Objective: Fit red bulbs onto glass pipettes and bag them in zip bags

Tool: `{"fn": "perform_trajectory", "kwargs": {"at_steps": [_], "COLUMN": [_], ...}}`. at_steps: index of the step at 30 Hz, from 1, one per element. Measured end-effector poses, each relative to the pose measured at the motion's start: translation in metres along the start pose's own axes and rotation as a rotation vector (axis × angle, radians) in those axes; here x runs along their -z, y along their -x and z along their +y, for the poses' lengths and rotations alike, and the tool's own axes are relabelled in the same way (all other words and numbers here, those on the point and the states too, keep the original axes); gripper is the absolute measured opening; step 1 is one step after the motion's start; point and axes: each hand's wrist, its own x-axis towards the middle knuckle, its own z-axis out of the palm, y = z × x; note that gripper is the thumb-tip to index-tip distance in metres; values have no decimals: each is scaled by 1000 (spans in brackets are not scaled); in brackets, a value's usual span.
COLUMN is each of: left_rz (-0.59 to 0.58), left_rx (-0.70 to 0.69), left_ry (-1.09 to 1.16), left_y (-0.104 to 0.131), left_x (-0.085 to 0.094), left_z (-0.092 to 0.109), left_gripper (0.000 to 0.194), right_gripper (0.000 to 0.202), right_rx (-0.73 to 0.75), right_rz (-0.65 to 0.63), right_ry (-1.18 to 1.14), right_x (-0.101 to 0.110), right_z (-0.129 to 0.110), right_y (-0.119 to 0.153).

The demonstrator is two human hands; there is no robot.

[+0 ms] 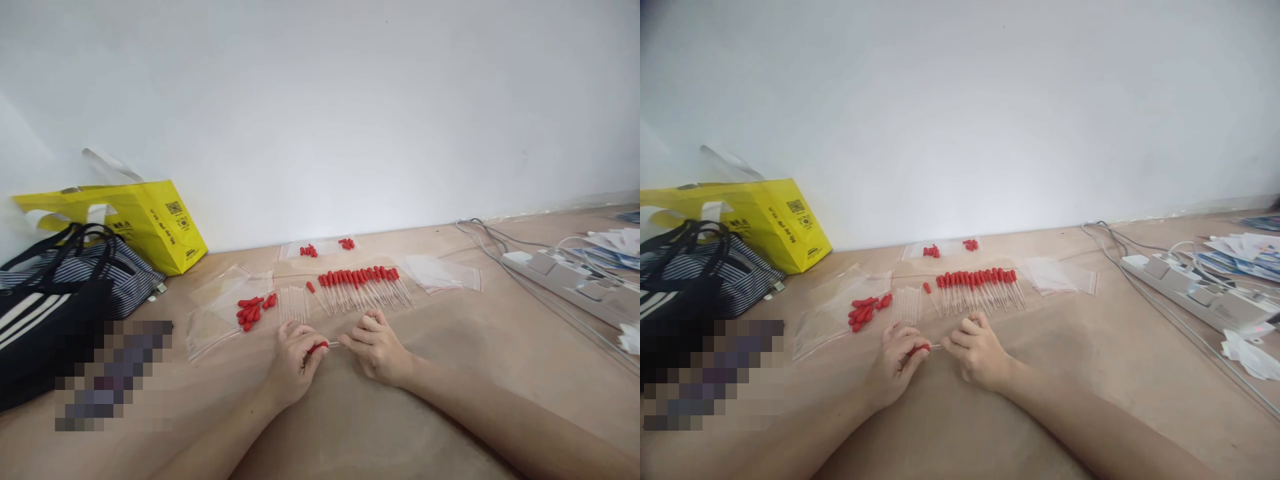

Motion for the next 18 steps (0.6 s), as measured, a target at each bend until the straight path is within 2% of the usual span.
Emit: {"fn": "perform_trajectory", "kwargs": {"at_steps": [11,18], "left_rz": [50,-34], "left_rx": [-100,-69], "left_ry": [-53,-75], "left_y": [-1,-5], "left_x": [0,3], "left_z": [10,0], "left_gripper": [15,14], "right_gripper": [22,18], "right_rx": [-53,-139], "right_rz": [-19,-81], "right_ry": [-147,-145], "right_x": [-1,-1], "right_z": [-6,-1], "right_y": [-5,-5]}}
